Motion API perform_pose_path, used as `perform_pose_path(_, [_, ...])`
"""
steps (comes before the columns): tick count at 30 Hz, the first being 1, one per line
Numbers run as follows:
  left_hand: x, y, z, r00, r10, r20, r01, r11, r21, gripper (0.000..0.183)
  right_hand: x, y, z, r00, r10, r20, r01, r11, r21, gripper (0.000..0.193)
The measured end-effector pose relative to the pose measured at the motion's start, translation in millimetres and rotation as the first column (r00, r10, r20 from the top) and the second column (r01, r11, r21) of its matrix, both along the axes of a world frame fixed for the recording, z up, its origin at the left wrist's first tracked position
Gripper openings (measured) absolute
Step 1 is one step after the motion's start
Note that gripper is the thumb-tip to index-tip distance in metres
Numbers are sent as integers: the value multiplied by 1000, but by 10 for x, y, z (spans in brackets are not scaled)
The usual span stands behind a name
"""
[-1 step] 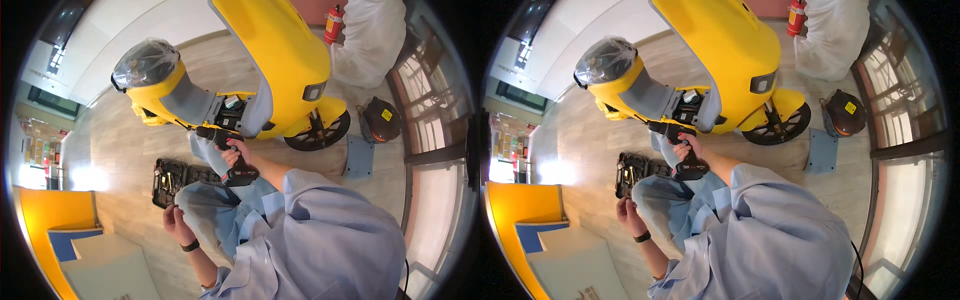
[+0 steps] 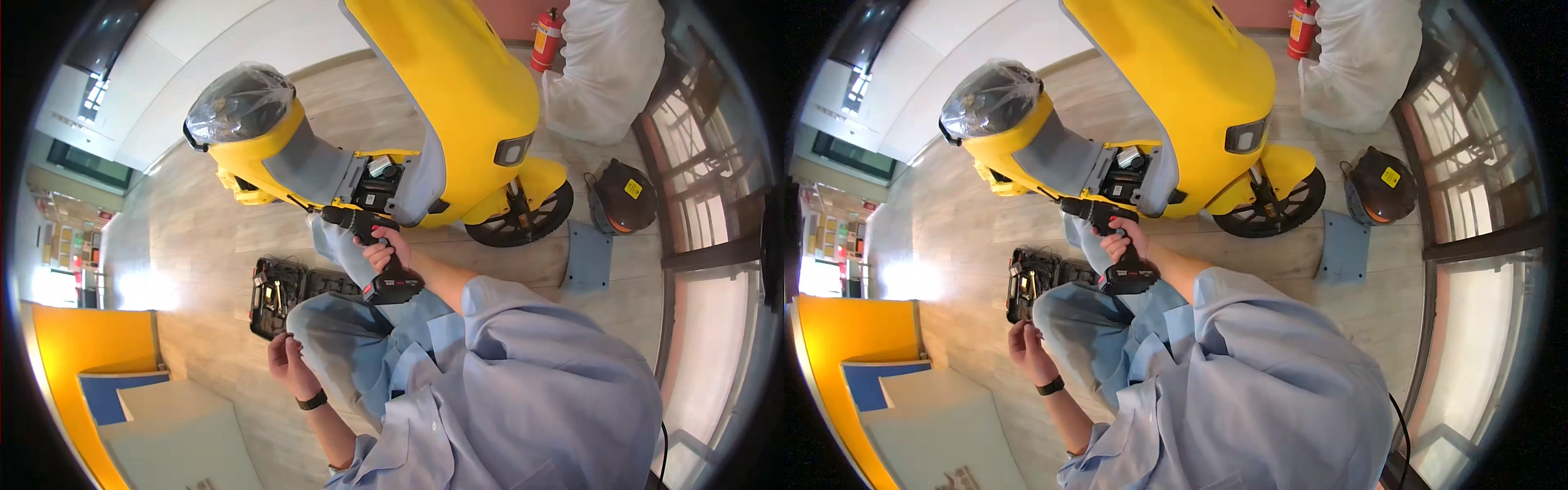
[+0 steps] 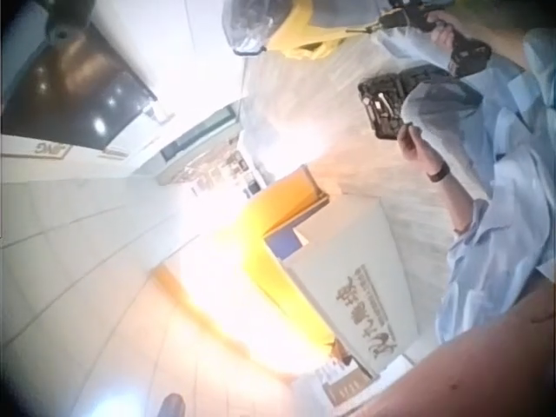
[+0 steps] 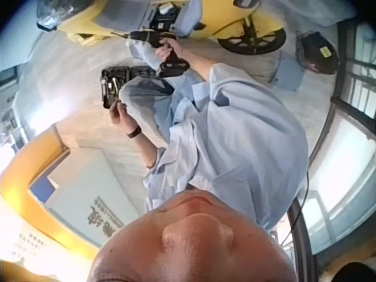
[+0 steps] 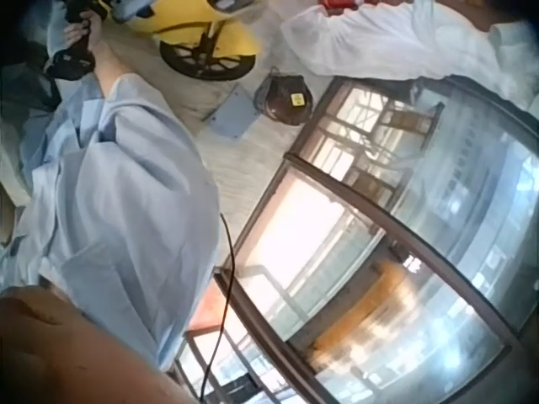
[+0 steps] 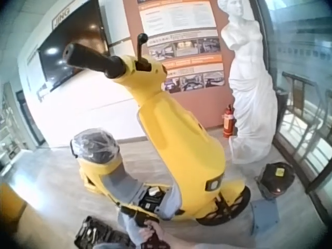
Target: Using a power drill to remove and reinstall screws on the body panel of an electric scooter.
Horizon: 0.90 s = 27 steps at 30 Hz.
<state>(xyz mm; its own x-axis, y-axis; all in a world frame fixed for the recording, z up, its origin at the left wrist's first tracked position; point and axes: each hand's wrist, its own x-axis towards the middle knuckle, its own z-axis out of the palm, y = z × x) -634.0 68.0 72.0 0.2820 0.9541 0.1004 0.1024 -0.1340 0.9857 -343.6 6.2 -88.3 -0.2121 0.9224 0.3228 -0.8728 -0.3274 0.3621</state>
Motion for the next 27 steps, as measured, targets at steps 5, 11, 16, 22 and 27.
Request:
perform_pose_path(5, [92, -99, 6, 1000, -16, -5, 16, 1000, 17, 10, 51, 22, -62, 999, 27, -20, -26, 999, 33, 35])
perform_pose_path(11, [211, -282, 169, 1000, -21, 9, 20, 999, 46, 15, 17, 38, -55, 999, 37, 13, -36, 999, -37, 34])
perform_pose_path(16, [270, -425, 290, 995, -47, 88, 47, 999, 4, 18, -8, -17, -48, 998, 35, 43, -33, 998, -44, 33])
perform_pose_path(22, [355, -452, 319, 994, -67, 89, 65, 998, 28, 11, -3, 18, 3, 997, -1, 75, 5, 999, -53, 34])
perform_pose_path(27, [339, -425, 376, 990, -69, 127, 70, 997, -7, 8, -19, -60, 462, 986, -14, 168, 47, 980, -194, 30])
